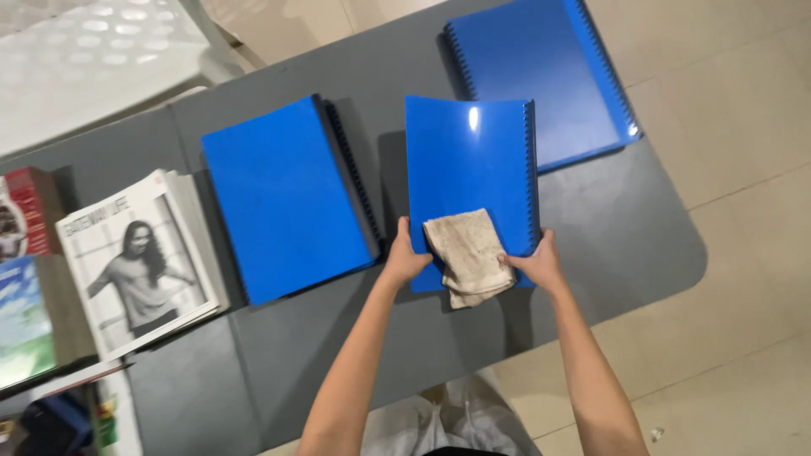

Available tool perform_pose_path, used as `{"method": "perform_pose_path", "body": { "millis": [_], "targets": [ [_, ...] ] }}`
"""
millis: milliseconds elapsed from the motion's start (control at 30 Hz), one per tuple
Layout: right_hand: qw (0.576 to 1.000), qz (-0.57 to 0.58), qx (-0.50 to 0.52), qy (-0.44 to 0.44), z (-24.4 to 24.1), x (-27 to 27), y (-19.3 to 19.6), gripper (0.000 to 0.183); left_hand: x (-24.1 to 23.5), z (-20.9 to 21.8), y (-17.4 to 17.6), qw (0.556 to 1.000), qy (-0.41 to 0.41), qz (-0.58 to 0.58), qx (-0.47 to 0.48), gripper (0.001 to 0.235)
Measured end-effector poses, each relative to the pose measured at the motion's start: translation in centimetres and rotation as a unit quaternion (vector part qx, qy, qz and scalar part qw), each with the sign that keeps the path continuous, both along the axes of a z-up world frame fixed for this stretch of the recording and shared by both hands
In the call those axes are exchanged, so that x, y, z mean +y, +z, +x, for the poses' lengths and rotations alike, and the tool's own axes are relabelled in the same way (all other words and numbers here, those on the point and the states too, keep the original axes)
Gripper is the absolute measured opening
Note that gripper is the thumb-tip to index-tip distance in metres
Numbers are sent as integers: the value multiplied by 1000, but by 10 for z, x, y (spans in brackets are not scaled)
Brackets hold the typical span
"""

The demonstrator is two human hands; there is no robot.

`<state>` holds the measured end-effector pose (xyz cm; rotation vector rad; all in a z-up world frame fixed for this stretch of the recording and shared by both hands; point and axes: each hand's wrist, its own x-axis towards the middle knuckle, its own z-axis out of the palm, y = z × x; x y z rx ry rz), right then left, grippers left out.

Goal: The person wipes the covers of several blue spiral-bound notebooks with a cloth on a gray table. They handle the notebooks one at a time, wiping the front and back covers, then stacking them. Other books and magazines are visible on the table.

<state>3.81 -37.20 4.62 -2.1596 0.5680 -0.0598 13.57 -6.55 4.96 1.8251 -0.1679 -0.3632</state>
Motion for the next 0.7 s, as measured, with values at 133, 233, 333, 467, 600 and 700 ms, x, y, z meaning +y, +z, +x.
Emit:
{"method": "perform_pose_path", "body": {
  "millis": [133,233,333,467,600,700],
  "targets": [
    [998,-29,54,-29,-49,57,6,108,48,-47,2,1000,-17,16,6,91],
    [996,-44,61,-48,-84,85,7,113,75,-71,1,999,-45,11,8,90],
    [996,-34,63,-59,-115,103,7,115,94,-94,4,996,-66,20,49,87],
    [994,-35,74,-72,-152,114,10,117,105,-117,-23,992,-97,40,74,88],
    [982,-74,158,-78,-176,121,17,123,109,-131,-40,989,-106,72,70,93],
    [943,-291,159,-39,-163,157,97,127,109,-134,-74,988,-81,120,51,92]
  ]
}}
